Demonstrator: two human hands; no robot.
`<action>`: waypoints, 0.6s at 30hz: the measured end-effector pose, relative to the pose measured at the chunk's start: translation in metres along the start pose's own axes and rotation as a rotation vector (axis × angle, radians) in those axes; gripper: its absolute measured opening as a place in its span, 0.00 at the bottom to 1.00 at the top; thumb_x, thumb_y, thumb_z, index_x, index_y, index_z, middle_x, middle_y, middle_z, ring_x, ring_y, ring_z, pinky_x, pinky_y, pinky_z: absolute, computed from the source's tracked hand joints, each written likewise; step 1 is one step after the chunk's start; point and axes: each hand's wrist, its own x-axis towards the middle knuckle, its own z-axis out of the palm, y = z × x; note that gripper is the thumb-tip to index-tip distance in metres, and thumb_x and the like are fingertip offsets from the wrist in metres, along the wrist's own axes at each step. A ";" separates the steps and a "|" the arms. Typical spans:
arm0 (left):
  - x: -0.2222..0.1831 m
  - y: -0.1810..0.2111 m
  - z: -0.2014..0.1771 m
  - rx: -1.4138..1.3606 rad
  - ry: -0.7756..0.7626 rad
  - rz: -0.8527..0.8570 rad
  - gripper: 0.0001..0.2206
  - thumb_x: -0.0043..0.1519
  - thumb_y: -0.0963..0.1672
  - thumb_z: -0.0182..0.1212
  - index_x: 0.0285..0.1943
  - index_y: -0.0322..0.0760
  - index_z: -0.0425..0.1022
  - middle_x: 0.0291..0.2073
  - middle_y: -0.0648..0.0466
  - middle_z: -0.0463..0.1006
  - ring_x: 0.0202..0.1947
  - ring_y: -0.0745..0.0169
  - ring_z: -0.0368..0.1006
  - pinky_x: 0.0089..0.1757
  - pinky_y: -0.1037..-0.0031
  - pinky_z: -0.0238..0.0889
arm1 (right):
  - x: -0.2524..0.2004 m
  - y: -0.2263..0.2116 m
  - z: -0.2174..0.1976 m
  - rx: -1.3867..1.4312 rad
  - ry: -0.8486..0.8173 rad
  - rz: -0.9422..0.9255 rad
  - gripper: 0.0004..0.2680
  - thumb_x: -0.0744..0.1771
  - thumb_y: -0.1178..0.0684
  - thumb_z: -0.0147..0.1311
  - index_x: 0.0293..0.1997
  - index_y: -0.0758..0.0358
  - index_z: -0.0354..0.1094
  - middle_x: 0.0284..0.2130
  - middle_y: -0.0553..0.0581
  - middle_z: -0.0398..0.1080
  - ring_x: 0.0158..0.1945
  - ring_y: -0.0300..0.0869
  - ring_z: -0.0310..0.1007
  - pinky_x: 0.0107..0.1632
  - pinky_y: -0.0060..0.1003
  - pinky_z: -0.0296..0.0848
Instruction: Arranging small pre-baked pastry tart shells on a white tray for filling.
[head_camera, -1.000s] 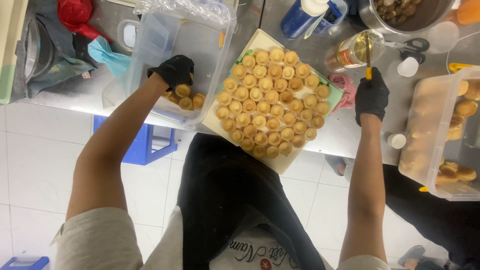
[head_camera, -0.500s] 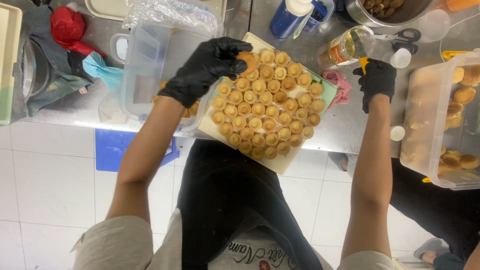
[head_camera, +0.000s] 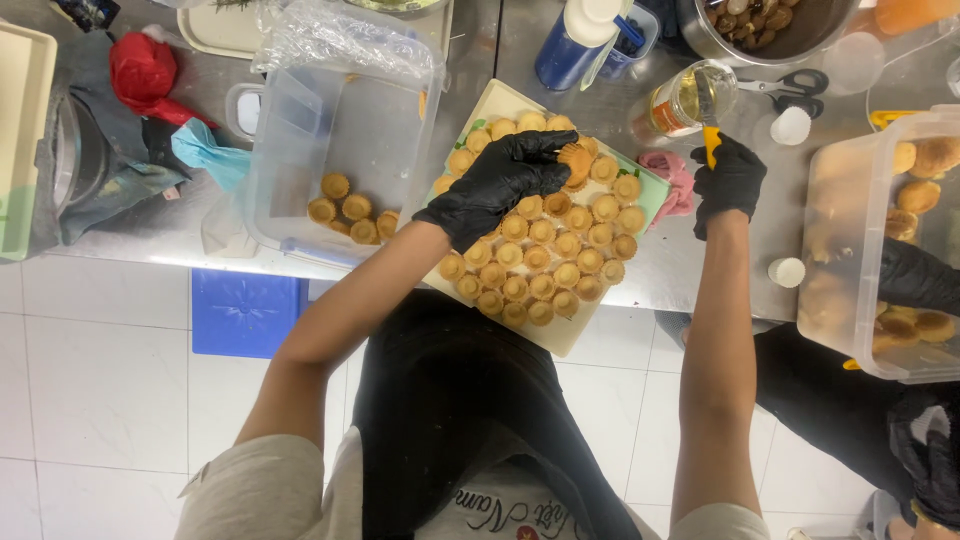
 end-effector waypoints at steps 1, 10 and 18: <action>0.000 0.004 0.005 0.000 0.000 0.001 0.25 0.62 0.37 0.66 0.70 0.32 0.69 0.54 0.56 0.78 0.50 0.71 0.72 0.53 0.79 0.69 | 0.000 0.006 -0.001 0.000 0.000 -0.001 0.12 0.70 0.55 0.50 0.57 0.68 0.73 0.32 0.59 0.78 0.20 0.36 0.63 0.22 0.30 0.61; 0.040 -0.042 0.010 -0.345 0.184 -0.109 0.23 0.62 0.37 0.63 0.69 0.29 0.68 0.52 0.52 0.78 0.46 0.67 0.77 0.48 0.77 0.74 | -0.059 0.026 -0.012 0.356 -0.045 0.078 0.14 0.71 0.53 0.49 0.63 0.65 0.72 0.35 0.57 0.76 0.21 0.36 0.62 0.23 0.27 0.60; 0.090 -0.107 0.027 -0.336 0.130 -0.117 0.24 0.61 0.38 0.67 0.68 0.30 0.69 0.52 0.52 0.79 0.48 0.69 0.76 0.49 0.78 0.72 | -0.046 0.002 -0.013 -0.068 -0.042 -0.060 0.13 0.70 0.56 0.52 0.63 0.63 0.71 0.37 0.56 0.79 0.22 0.33 0.63 0.25 0.27 0.62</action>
